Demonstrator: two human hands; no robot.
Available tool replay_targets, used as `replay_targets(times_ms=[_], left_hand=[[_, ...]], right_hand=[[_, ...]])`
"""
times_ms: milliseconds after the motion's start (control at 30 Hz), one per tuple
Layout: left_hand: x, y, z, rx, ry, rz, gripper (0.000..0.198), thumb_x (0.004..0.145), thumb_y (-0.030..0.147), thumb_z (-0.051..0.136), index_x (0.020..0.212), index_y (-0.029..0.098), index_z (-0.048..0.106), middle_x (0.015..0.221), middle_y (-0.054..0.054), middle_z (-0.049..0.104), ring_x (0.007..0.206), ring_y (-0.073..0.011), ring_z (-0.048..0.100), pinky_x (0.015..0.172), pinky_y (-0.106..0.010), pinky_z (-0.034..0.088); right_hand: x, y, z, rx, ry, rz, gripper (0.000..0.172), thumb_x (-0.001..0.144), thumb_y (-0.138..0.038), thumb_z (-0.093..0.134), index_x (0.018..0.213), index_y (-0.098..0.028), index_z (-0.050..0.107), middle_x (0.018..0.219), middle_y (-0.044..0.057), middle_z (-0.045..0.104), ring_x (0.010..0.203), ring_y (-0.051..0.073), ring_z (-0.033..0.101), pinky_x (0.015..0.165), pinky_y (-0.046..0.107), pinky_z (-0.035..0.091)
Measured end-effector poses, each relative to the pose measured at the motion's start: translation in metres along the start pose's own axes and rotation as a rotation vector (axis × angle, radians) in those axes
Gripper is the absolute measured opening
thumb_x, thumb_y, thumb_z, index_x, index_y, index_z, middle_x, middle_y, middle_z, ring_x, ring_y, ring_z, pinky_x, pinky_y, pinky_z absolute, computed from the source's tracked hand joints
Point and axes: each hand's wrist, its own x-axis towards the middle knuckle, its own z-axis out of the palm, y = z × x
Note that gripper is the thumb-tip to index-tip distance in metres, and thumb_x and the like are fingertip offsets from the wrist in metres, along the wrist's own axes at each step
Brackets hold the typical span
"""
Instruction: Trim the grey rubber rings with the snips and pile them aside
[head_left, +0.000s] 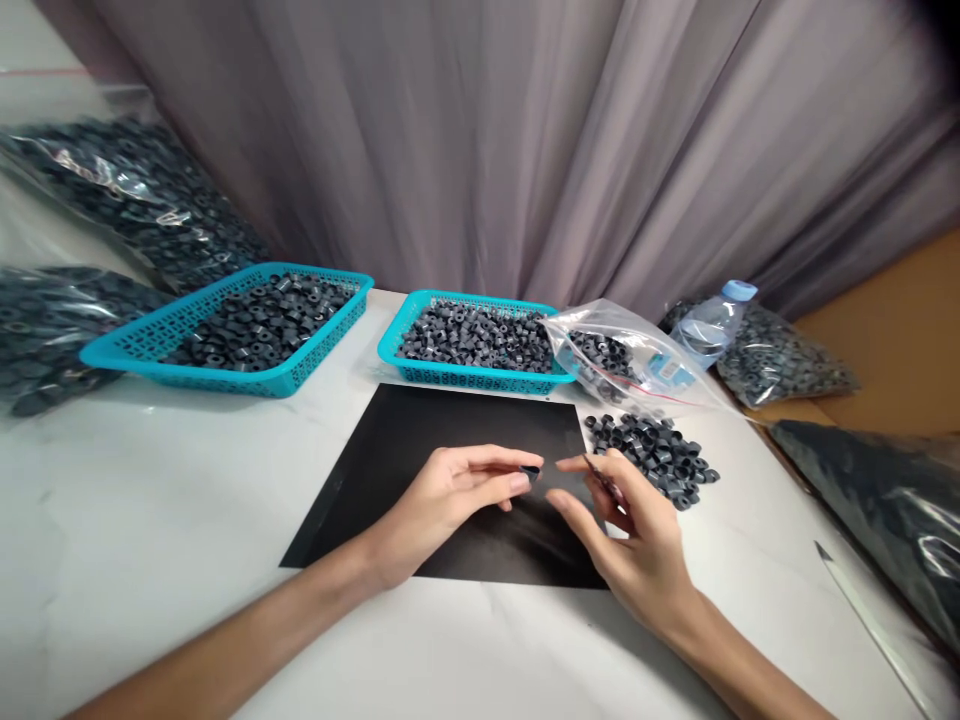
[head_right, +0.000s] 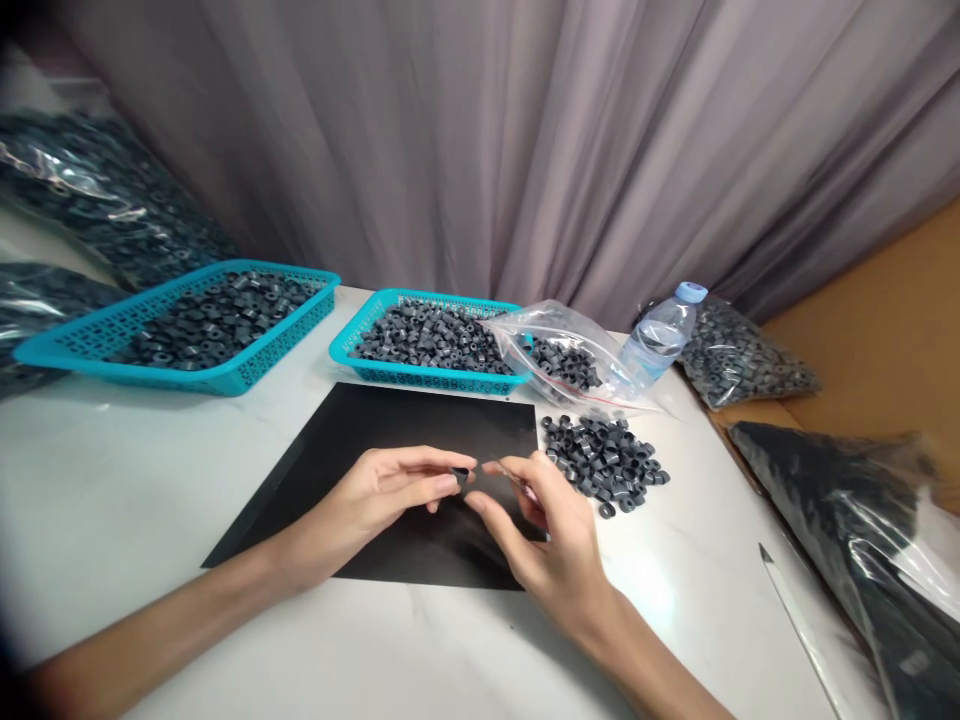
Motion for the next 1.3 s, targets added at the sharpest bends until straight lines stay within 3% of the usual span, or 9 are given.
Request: replay_targets(times_ms=[133, 333, 567, 800, 1167, 1300], left_hand=[[0.0005, 0.0007, 0.0023, -0.016, -0.028, 0.01, 0.026, 0.088, 0.031, 0.072, 0.113, 0.023, 0.076, 0.112, -0.004, 0.076, 0.092, -0.0139, 0.065, 0.079, -0.022, 0.048], [0.001, 0.0031, 0.0025, -0.016, -0.029, 0.014, 0.023, 0.086, 0.032, 0.074, 0.105, 0.019, 0.076, 0.1, -0.003, 0.077, 0.09, -0.0148, 0.067, 0.076, -0.023, 0.049], [0.0012, 0.0009, 0.001, 0.023, -0.046, -0.011, 0.024, 0.088, 0.032, 0.071, 0.106, 0.017, 0.075, 0.102, -0.005, 0.077, 0.09, -0.0157, 0.067, 0.075, -0.024, 0.05], [-0.0006, 0.0031, 0.0018, -0.012, -0.042, 0.003, 0.023, 0.087, 0.028, 0.073, 0.107, 0.017, 0.074, 0.101, -0.004, 0.076, 0.095, -0.0168, 0.069, 0.08, -0.023, 0.052], [-0.0025, 0.0075, 0.0046, -0.064, -0.014, 0.0, 0.025, 0.082, 0.028, 0.077, 0.105, 0.017, 0.078, 0.104, -0.006, 0.078, 0.102, -0.0219, 0.071, 0.094, -0.031, 0.053], [-0.004, 0.0084, 0.004, -0.031, -0.019, 0.016, 0.026, 0.084, 0.032, 0.075, 0.107, 0.021, 0.079, 0.102, -0.004, 0.077, 0.098, -0.0195, 0.069, 0.09, -0.028, 0.053]], right_hand=[[-0.002, 0.0007, 0.005, 0.089, -0.071, 0.018, 0.022, 0.092, -0.023, 0.068, 0.113, -0.023, 0.063, 0.074, -0.003, 0.053, 0.053, 0.009, 0.042, 0.047, 0.022, 0.035], [0.0009, 0.0036, 0.0059, 0.152, -0.104, 0.075, 0.018, 0.093, -0.021, 0.066, 0.111, -0.024, 0.066, 0.068, -0.005, 0.056, 0.049, 0.008, 0.041, 0.045, 0.021, 0.035], [0.0006, 0.0077, 0.0041, 0.065, -0.124, -0.118, 0.021, 0.092, -0.012, 0.065, 0.111, -0.02, 0.064, 0.074, -0.001, 0.061, 0.058, 0.011, 0.05, 0.056, 0.024, 0.042], [-0.0019, 0.0052, 0.0047, 0.084, -0.084, 0.016, 0.021, 0.09, -0.015, 0.065, 0.11, -0.023, 0.064, 0.065, -0.007, 0.05, 0.049, 0.009, 0.042, 0.047, 0.022, 0.035], [-0.0026, 0.0025, 0.0029, 0.103, -0.075, 0.07, 0.015, 0.089, -0.016, 0.064, 0.102, -0.023, 0.066, 0.063, -0.007, 0.049, 0.047, 0.008, 0.041, 0.044, 0.02, 0.034], [-0.0016, 0.0, 0.0023, 0.114, -0.089, 0.085, 0.011, 0.091, -0.019, 0.064, 0.1, -0.022, 0.067, 0.062, -0.005, 0.049, 0.048, 0.009, 0.042, 0.044, 0.021, 0.034]])
